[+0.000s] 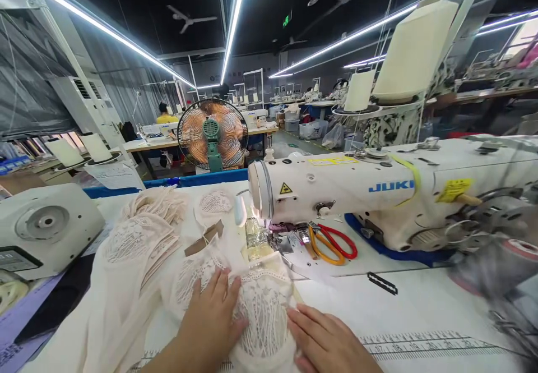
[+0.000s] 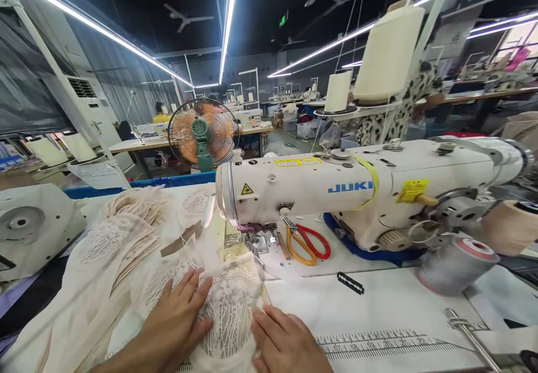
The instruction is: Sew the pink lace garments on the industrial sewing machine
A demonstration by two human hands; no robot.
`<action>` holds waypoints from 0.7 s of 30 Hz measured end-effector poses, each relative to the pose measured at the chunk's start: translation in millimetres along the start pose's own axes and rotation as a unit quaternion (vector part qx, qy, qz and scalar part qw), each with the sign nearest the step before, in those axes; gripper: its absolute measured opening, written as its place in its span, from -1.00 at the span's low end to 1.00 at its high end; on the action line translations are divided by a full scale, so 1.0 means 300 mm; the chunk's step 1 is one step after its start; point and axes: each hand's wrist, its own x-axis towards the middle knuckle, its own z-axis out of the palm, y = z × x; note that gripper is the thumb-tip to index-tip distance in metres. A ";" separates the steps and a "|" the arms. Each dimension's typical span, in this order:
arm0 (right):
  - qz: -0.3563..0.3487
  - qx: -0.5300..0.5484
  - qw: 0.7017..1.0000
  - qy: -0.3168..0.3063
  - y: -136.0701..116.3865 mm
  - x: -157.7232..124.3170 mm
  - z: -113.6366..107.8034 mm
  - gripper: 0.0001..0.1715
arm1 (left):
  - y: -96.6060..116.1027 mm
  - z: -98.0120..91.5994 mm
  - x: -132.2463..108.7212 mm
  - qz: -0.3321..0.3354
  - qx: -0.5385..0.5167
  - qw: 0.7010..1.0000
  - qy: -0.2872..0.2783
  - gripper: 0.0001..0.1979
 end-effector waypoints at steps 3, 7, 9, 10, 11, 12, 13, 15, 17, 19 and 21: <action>0.027 0.022 0.998 0.051 -0.009 0.024 0.035 -0.73 | 0.006 -0.037 0.018 -0.004 0.046 0.998 0.045 -0.49; 0.044 0.036 0.995 0.083 -0.036 0.060 0.085 -0.74 | 0.048 -0.068 0.069 0.105 0.080 0.982 0.139 -0.61; 0.046 0.034 0.995 0.079 -0.044 0.067 0.091 -0.72 | 0.072 -0.059 0.112 0.170 0.064 0.973 0.142 -0.60; 0.045 0.033 0.995 0.080 -0.045 0.068 0.088 -0.72 | 0.080 -0.048 0.133 0.186 0.054 0.972 0.132 -0.59; 0.045 0.034 0.995 0.080 -0.043 0.068 0.082 -0.73 | 0.085 -0.035 0.153 0.196 0.045 0.972 0.119 -0.57; 0.046 0.038 0.995 0.078 -0.039 0.069 0.073 -0.76 | 0.086 -0.021 0.170 0.202 0.037 0.973 0.106 -0.55; 0.047 0.042 0.995 0.072 -0.032 0.073 0.063 -0.76 | 0.085 -0.007 0.184 0.203 0.030 0.974 0.096 -0.52; 0.043 0.040 0.997 0.041 -0.010 0.086 0.039 -0.68 | 0.077 0.013 0.199 0.202 0.016 0.976 0.086 -0.48; 0.040 0.021 0.999 0.001 0.019 0.101 0.014 -0.52 | 0.068 0.019 0.202 0.204 0.005 0.975 0.084 -0.48; 0.050 0.011 0.998 -0.022 0.048 0.105 -0.016 -0.46 | 0.065 0.012 0.200 0.196 0.001 0.978 0.077 -0.49; 0.078 0.017 0.995 -0.055 0.068 0.091 -0.056 -0.70 | 0.066 0.000 0.198 0.187 0.001 0.981 0.062 -0.47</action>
